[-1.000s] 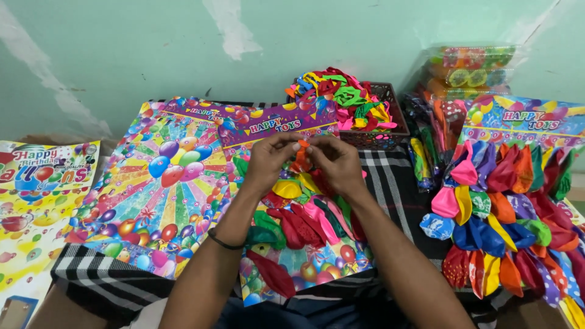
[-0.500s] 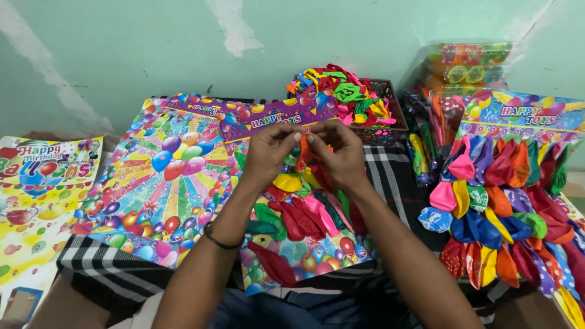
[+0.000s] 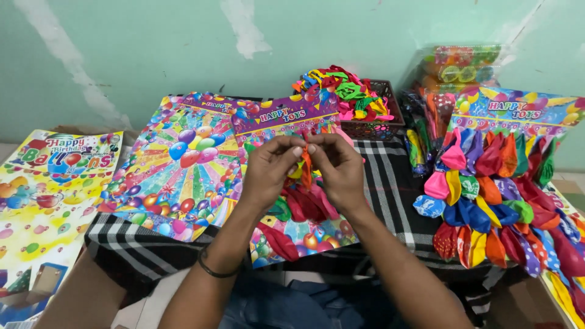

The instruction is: The person sits and repeatedly picks up deflated balloons from a pile, ties the necks of the balloons into knots by hand, and places the tied balloons onto a cardboard display sheet.

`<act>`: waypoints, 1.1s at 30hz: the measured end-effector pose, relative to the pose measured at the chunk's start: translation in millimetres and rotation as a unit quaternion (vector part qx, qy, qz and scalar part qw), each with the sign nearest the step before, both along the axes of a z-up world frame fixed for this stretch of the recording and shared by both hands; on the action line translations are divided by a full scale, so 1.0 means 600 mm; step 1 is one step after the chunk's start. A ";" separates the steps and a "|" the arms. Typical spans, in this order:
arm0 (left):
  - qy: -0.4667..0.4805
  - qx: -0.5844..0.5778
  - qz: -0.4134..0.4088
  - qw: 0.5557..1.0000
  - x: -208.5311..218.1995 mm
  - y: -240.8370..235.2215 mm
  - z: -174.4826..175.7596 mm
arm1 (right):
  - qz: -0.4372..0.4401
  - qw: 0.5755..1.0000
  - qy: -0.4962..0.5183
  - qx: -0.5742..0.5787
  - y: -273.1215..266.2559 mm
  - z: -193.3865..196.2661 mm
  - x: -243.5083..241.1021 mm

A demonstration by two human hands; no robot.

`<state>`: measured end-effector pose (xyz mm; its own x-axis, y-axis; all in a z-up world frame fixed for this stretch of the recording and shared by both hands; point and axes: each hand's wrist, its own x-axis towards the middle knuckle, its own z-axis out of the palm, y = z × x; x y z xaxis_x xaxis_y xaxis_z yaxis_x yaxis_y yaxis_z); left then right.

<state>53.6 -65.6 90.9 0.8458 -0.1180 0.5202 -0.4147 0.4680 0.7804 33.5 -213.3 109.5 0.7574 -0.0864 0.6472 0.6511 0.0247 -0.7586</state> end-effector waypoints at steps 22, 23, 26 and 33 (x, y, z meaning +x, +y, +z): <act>0.087 0.087 0.079 0.989 -0.043 0.033 -0.033 | 0.055 0.994 0.095 0.007 0.014 -0.051 -0.036; 0.109 0.109 0.089 0.984 -0.048 0.042 -0.043 | 0.102 0.986 0.131 0.030 0.017 -0.068 -0.033; 0.145 0.215 0.110 0.959 -0.078 0.081 -0.043 | 0.146 0.973 0.180 -0.001 0.015 -0.087 -0.028; 0.230 0.563 0.177 0.774 -0.127 0.137 -0.044 | 0.213 0.865 0.157 -0.427 0.039 -0.081 -0.062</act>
<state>-22.6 16.6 64.4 0.9939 0.0041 -0.1098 0.0817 -0.6959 0.7135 -3.5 -189.8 61.0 0.7527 0.6515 0.0944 0.4795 -0.4443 -0.7568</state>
